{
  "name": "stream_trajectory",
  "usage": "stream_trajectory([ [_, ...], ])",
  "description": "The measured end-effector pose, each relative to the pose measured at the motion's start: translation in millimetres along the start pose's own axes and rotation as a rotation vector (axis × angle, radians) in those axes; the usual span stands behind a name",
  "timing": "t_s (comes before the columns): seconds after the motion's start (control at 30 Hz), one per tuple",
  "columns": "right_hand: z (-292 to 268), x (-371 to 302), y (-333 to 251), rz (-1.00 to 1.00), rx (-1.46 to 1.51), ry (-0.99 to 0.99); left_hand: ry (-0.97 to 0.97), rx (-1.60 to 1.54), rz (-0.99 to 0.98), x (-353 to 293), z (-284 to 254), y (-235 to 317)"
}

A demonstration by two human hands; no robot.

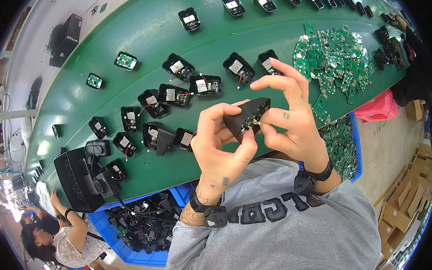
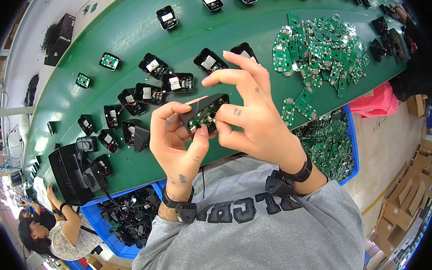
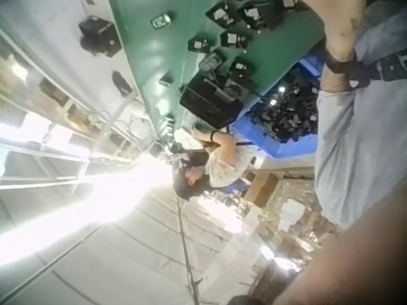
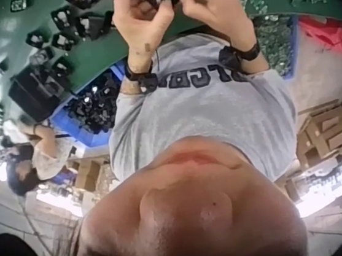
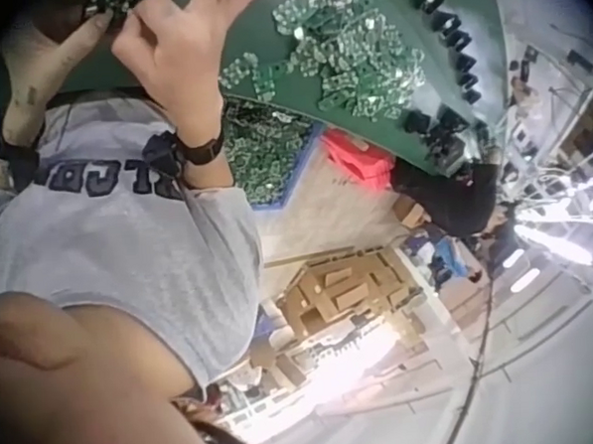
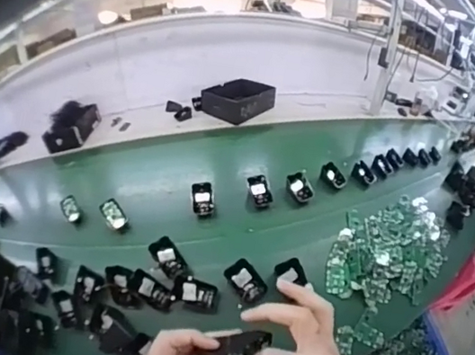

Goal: The person gathers circuit boards from a bin and places them on the table. They pick up a plastic housing and a circuit board, fitting the board into the housing and connecting a wire by hand before placing the assembled unit back on the table.

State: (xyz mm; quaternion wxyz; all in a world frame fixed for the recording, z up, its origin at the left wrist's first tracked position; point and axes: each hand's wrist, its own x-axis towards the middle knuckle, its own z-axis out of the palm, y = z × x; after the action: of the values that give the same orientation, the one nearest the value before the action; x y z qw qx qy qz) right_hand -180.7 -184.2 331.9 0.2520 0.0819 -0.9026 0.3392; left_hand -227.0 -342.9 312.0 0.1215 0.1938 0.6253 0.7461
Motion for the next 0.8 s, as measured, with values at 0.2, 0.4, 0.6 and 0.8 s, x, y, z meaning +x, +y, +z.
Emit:
stream_trajectory([
  [0.2, 1.2, -1.2, 3.2, -0.006, 0.023, -0.032, -0.009, 0.031, 0.0, -0.1, 0.0, 1.8],
  [0.4, -0.2, -0.3, 3.7, -0.016, 0.036, -0.044, -0.037, 0.052, -0.005, 0.5, -0.9, 2.5],
  [0.6, -3.4, 0.7, 4.4, -0.026, 0.025, -0.071, -0.019, 0.035, 0.014, 0.8, 1.1, -0.4],
  [0.8, -3.8, -1.5, -4.3, -0.007, -0.066, -0.096, -0.004, 0.221, 0.137, -2.0, 0.8, -4.1],
])
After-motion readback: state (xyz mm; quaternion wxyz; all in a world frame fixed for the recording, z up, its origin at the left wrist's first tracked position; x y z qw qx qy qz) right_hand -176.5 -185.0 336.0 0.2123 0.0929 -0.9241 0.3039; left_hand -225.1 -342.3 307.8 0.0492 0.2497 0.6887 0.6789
